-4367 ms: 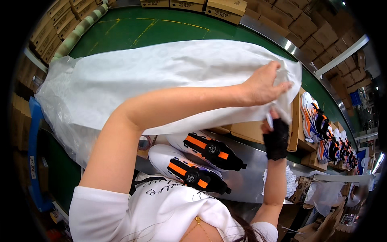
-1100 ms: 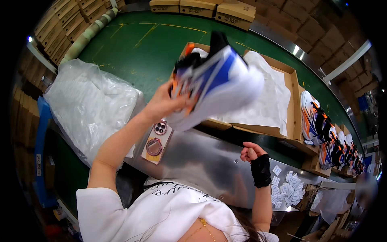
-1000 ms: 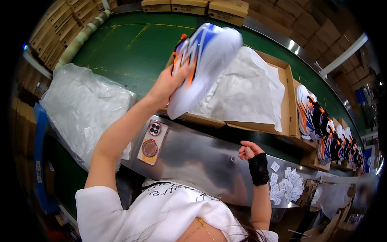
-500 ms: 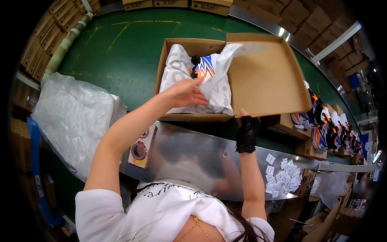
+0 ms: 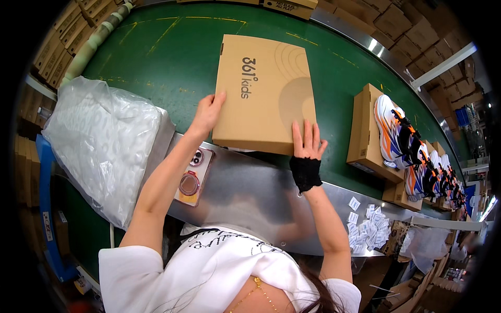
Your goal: The person takes shoes from an assembly line, wraps them in paper, places them into shoe boxes, and moves the boxes to a different area in a warehouse.
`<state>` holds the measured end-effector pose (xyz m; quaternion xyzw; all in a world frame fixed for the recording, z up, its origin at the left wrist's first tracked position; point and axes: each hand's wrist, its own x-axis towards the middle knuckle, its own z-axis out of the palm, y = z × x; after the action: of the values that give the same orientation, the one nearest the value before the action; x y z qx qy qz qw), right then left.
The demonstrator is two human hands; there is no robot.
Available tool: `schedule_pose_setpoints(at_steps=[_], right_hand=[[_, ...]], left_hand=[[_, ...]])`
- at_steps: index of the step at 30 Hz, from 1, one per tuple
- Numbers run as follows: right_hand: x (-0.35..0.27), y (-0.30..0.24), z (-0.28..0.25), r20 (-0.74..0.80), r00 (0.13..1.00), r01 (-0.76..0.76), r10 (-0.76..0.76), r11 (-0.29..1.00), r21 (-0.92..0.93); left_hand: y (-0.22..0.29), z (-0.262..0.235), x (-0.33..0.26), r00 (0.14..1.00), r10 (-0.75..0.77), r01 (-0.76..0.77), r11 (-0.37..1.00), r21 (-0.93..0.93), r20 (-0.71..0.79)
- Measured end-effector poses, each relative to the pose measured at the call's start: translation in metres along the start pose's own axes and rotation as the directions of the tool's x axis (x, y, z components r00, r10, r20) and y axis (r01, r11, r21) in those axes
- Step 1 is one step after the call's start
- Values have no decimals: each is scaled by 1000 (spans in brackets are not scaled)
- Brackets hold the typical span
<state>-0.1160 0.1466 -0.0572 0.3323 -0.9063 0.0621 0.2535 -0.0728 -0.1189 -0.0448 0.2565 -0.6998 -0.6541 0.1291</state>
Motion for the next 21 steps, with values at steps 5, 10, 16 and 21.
schedule_pose_setpoints(at_steps=[5, 10, 16, 21], right_hand=[[-2, -3, -7, 52, 999, 3, -5, 1000, 30], [37, 18, -42, 79, 993, 62, -87, 959, 275], [86, 36, -107, -23, 987, 159, -159, 944, 288], [87, 19, -147, -267, 964, 131, -7, 883, 450]], left_hand=[[-6, -11, 6, 987, -136, 134, 990, 39, 79], [10, -11, 20, 883, -192, 391, 804, -447, 428], [81, -21, -4, 750, -357, 596, 730, -335, 557], [107, -56, -40, 828, -308, 521, 731, -440, 469]])
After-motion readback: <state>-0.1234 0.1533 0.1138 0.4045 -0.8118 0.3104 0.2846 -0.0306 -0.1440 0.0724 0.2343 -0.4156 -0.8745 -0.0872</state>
